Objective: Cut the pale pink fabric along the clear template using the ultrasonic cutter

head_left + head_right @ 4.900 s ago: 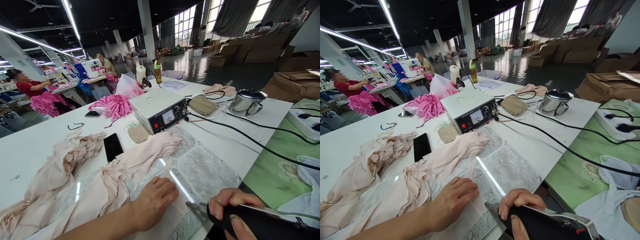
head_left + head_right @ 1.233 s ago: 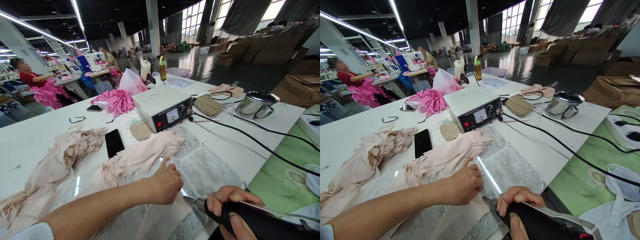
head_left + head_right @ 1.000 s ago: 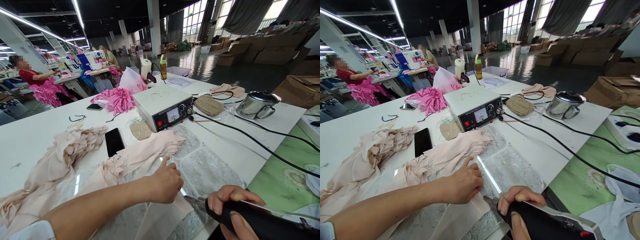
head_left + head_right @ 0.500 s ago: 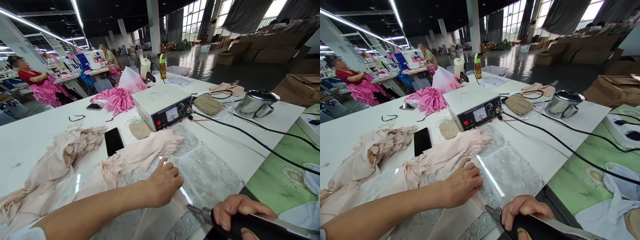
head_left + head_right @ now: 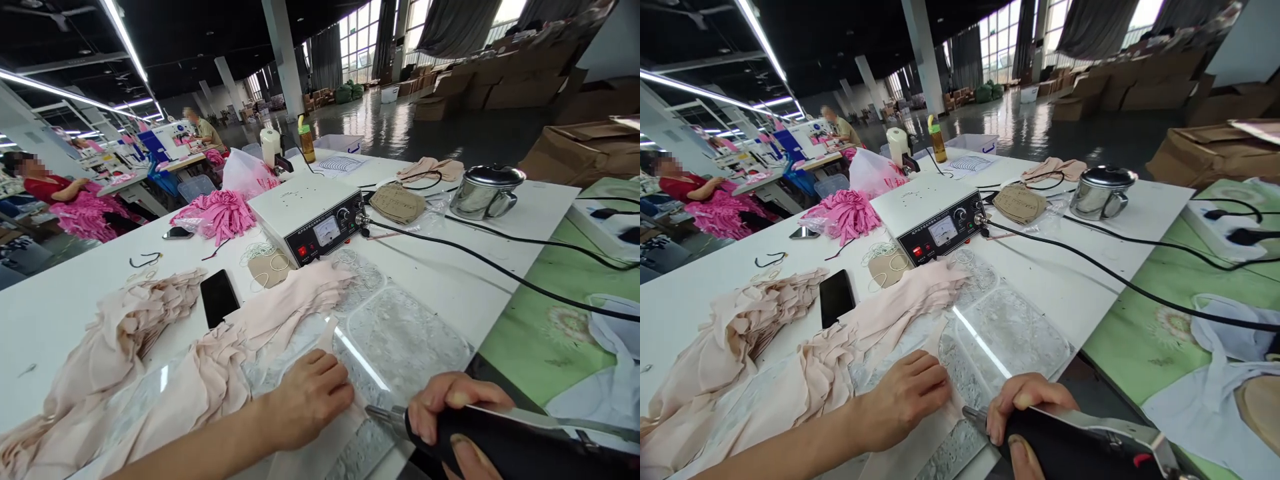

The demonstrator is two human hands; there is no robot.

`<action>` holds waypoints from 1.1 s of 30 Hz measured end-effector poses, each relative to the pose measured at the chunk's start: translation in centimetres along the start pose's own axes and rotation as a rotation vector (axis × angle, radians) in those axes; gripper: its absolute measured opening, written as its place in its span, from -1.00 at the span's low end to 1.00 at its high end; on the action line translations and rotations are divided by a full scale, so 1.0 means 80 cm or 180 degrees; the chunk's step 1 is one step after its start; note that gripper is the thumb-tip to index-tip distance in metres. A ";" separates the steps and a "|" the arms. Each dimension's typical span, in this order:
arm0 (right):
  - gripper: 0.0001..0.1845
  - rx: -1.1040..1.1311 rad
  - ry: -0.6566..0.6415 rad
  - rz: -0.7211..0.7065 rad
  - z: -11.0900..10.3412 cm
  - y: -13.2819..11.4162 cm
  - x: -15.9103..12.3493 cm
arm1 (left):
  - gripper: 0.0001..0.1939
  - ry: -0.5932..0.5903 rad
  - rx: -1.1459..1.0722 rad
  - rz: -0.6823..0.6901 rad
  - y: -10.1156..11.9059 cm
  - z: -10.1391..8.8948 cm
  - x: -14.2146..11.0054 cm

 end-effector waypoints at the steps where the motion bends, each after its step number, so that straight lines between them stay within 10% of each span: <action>1: -0.95 -0.0030 -0.0021 -0.0038 0.001 -0.002 0.001 | -0.78 0.0077 0.0034 0.0018 0.002 -0.003 0.000; 33: -0.90 -0.0007 -0.0150 -0.0148 -0.003 -0.002 0.013 | -0.68 0.1050 0.0386 -0.0644 0.009 -0.011 0.003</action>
Point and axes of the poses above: each hand's wrist, its own x-axis towards the middle knuckle, its own z-axis out of the palm, y = z × x, the point moved 9 cm from there along x, towards the middle knuckle, and after that the axes turned 6 degrees about y, right-handed, at the moved point
